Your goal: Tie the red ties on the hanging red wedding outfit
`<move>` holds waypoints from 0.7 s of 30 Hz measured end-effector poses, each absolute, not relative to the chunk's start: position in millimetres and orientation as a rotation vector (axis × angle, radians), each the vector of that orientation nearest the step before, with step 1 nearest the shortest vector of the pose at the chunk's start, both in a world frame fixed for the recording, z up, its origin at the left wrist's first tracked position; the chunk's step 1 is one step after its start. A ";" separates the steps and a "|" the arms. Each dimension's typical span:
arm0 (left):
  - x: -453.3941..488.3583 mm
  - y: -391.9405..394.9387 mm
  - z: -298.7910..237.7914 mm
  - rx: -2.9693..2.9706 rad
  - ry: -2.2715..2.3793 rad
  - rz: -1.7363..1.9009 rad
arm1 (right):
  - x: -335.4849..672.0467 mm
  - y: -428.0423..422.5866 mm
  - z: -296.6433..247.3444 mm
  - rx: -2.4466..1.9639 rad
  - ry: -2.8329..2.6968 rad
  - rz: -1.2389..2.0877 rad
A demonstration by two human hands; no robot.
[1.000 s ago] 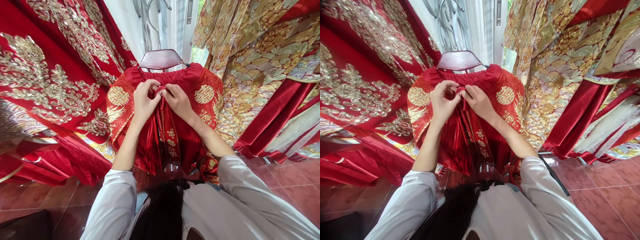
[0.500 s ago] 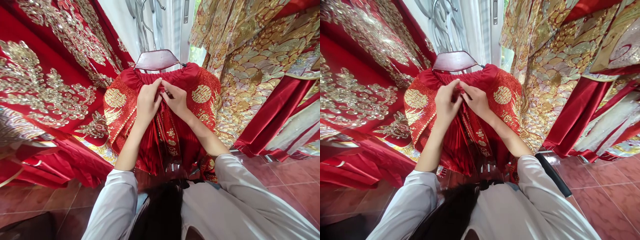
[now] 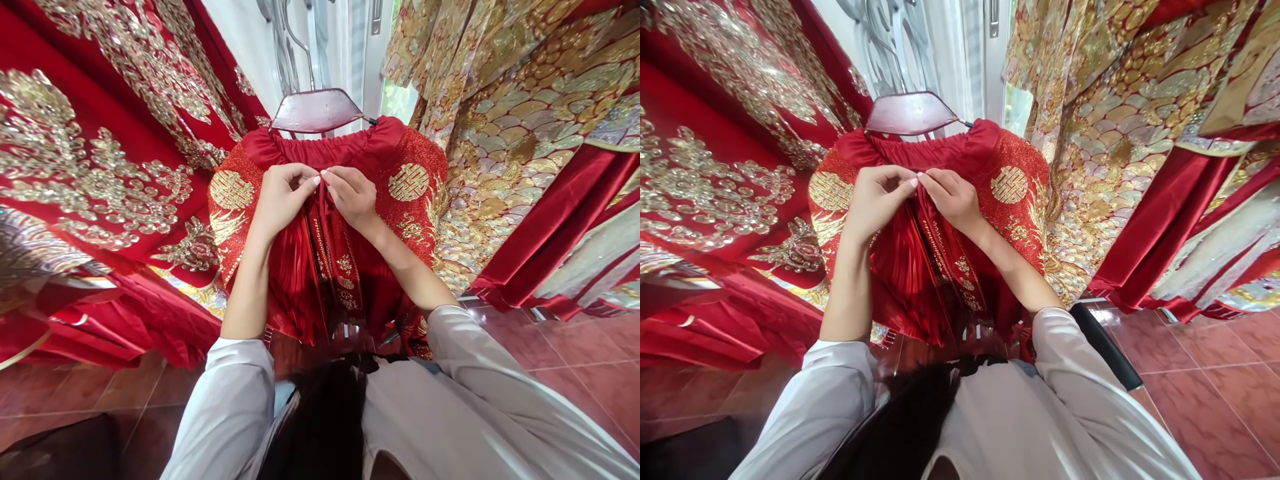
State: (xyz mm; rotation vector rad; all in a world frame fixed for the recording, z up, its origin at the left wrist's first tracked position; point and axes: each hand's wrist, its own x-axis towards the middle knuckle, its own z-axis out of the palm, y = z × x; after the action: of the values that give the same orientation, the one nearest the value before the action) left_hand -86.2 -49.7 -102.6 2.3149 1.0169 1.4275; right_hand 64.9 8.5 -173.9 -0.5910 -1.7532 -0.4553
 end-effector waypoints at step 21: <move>-100.5 -43.8 -131.9 2.178 1.216 1.832 | 93.1 -34.7 -154.6 -0.591 -1.336 0.722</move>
State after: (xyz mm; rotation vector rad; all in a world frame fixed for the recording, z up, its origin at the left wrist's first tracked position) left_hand -100.5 -43.8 -131.9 2.1779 1.2161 1.8320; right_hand 93.1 -34.7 -154.6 -0.5907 -1.3357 0.7216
